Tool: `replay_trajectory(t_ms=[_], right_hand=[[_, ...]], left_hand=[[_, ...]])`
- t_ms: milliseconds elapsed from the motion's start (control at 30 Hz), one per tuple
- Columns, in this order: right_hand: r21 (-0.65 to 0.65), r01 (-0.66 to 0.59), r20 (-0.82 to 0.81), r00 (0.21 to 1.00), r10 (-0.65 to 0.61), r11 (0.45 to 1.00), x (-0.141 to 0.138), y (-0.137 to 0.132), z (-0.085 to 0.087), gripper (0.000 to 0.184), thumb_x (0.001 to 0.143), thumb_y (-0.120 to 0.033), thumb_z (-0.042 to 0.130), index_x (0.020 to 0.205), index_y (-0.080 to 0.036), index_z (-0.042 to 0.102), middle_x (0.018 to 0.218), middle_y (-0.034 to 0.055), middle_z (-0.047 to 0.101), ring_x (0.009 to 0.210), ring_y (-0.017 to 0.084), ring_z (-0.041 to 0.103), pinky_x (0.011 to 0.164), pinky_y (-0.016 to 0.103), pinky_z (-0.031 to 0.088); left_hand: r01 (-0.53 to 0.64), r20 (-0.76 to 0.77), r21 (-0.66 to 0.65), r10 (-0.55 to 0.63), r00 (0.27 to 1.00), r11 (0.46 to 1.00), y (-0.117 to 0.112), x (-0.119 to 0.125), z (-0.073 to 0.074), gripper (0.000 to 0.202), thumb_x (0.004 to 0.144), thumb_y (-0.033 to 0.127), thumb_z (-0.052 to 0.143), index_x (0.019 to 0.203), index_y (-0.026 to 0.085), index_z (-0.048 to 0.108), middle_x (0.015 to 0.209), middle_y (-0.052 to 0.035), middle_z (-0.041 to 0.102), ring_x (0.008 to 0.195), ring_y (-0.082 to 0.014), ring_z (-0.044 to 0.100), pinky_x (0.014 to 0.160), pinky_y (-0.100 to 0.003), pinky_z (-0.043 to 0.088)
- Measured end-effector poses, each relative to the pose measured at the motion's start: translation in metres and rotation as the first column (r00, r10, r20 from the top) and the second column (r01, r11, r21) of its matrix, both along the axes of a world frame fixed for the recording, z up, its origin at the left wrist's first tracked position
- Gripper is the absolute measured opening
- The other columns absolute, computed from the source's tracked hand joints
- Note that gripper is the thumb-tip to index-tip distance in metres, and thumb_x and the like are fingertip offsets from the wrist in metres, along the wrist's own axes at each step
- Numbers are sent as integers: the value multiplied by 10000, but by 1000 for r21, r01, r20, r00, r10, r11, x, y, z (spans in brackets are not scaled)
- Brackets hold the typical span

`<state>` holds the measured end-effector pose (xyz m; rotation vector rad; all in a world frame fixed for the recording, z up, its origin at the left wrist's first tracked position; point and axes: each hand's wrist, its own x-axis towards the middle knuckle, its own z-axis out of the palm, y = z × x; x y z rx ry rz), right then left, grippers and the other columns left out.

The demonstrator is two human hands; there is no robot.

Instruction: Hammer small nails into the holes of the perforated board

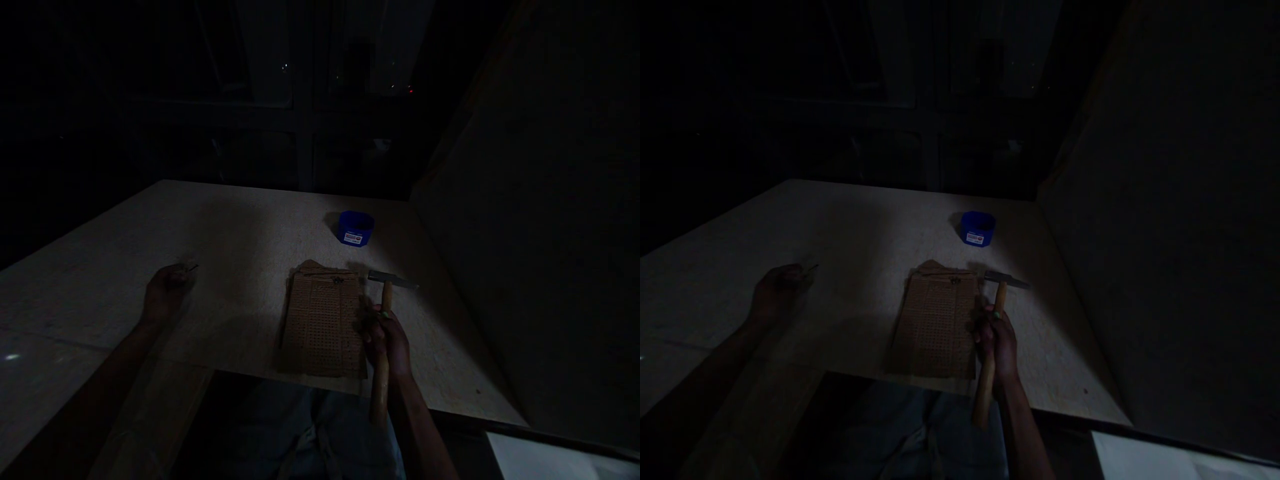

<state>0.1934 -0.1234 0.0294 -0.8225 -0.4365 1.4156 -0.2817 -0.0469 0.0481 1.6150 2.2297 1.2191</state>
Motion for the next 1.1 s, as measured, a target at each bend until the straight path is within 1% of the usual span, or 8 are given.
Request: replay_trajectory(t_ms=[100, 200, 233, 367, 467, 667, 867, 1100], right_hand=[[5, -18, 24, 1000, 17, 1000, 1, 1, -3, 224, 813, -310, 723, 985, -191, 644, 459, -131, 394, 350, 61, 290, 439, 211, 426], [4, -23, 11, 1000, 22, 1000, 1, 3, -4, 231, 804, -308, 724, 983, -193, 635, 468, -134, 404, 351, 56, 275, 437, 207, 424], [3, -20, 6, 1000, 20, 1000, 0, 3, -4, 224, 801, -301, 723, 978, -194, 635, 467, -134, 402, 354, 57, 273, 437, 207, 424], [19, -10, 4, 1000, 10, 1000, -1, 5, -3, 208, 799, -294, 715, 962, -187, 642, 454, -134, 397, 349, 59, 265, 432, 216, 426], [21, -12, 9, 1000, 12, 1000, -1, 5, -4, 227, 789, -316, 725, 952, -183, 641, 456, -132, 405, 340, 53, 263, 425, 217, 424], [-28, 1, 83, 997, 2, 1000, -2, 5, -6, 251, 804, -358, 722, 967, -188, 637, 457, -133, 419, 330, 53, 290, 435, 223, 440], [-70, 12, 156, 988, -1, 997, -3, 3, -5, 239, 823, -348, 704, 984, -186, 636, 454, -135, 429, 318, 54, 329, 447, 224, 435], [-83, 20, 200, 980, -3, 996, -2, 4, -5, 274, 815, -384, 710, 991, -187, 636, 458, -128, 438, 329, 64, 379, 428, 217, 409]], left_hand=[[111, 140, 18, -113, 984, 994, 6, 51, 7, 378, 758, 522, 629, 998, 236, 692, 1045, -53, 755, 952, -262, 704, 871, -455, 597], [298, 440, 19, -275, 855, 954, 12, 120, 16, 455, 701, 588, 686, 929, 194, 707, 966, -105, 769, 865, -274, 724, 753, -414, 604], [360, 484, 11, -320, 814, 933, 13, 144, 19, 458, 697, 593, 705, 915, 190, 712, 936, -103, 774, 841, -266, 727, 740, -396, 601], [555, 550, 20, -473, 689, 832, 26, 221, 18, 426, 668, 566, 785, 847, 183, 740, 865, -80, 788, 836, -245, 733, 778, -353, 587], [630, 555, 26, -536, 637, 776, 40, 253, 7, 392, 665, 539, 798, 830, 185, 763, 893, -75, 800, 874, -247, 739, 832, -361, 582], [680, 461, -39, -591, 662, 732, 60, 270, -17, 283, 735, 441, 754, 869, 194, 788, 946, -78, 800, 894, -242, 745, 866, -373, 580], [748, 403, -76, -666, 627, 659, 63, 267, -26, 234, 781, 406, 725, 907, 218, 784, 942, -53, 804, 885, -224, 747, 840, -349, 596], [721, 247, -169, -679, 691, 672, 63, 268, -29, 244, 861, 406, 654, 985, 244, 787, 965, -50, 795, 858, -224, 727, 789, -346, 569]])
